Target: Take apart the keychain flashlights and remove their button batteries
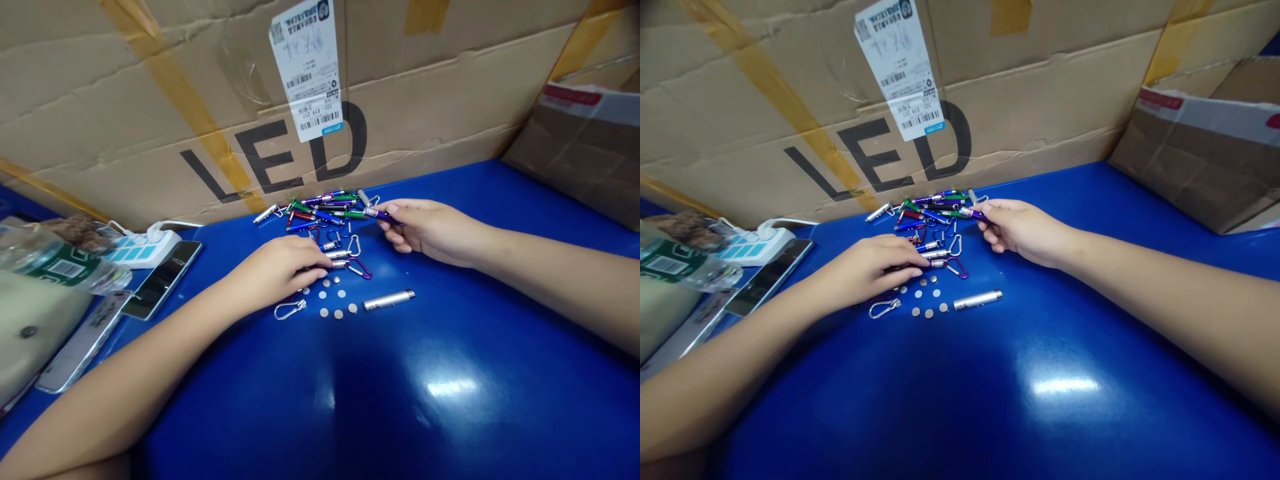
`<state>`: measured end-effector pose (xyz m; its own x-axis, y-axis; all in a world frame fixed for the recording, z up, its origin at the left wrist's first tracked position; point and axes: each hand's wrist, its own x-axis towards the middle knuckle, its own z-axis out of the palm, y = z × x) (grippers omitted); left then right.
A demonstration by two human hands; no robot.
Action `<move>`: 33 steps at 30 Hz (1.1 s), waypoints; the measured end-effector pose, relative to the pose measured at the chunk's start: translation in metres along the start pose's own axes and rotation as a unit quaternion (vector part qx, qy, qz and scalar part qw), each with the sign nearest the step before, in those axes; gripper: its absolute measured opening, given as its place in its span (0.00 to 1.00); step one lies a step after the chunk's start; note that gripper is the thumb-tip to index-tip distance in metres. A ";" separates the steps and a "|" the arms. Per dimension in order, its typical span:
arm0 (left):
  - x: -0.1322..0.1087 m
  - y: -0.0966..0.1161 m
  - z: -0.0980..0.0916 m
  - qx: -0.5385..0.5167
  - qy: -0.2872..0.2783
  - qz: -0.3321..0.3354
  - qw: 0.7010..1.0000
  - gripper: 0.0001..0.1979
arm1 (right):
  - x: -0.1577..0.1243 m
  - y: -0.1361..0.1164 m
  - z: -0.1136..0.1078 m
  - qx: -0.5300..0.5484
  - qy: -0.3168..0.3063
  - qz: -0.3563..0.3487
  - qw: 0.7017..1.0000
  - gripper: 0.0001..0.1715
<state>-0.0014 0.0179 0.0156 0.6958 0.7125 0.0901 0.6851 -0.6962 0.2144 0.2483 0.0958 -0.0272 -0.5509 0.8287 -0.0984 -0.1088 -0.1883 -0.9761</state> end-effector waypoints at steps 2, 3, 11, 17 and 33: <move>0.004 0.007 0.004 0.024 -0.017 0.012 1.000 0.11 | 0.000 0.001 0.000 -0.017 -0.006 -0.010 1.000 0.15; 0.006 0.010 0.006 0.042 -0.027 0.011 0.999 0.11 | 0.001 0.002 0.000 -0.035 -0.012 -0.017 0.999 0.16; 0.012 0.017 0.011 0.033 -0.039 -0.005 0.999 0.09 | -0.003 0.003 0.006 -0.211 0.015 -0.083 0.974 0.18; 0.007 0.016 0.014 0.018 0.005 -0.015 1.000 0.09 | -0.004 0.008 0.009 -0.339 0.035 -0.185 0.922 0.11; -0.015 0.004 -0.021 -0.033 -0.013 -0.148 0.988 0.11 | -0.004 0.007 0.006 -0.454 0.094 -0.176 0.868 0.08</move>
<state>-0.0136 0.0062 0.0353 0.4727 0.8812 -0.0111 0.8447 -0.4495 0.2905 0.2446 0.0880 -0.0329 -0.4614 0.8382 0.2909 0.5017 0.5169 -0.6936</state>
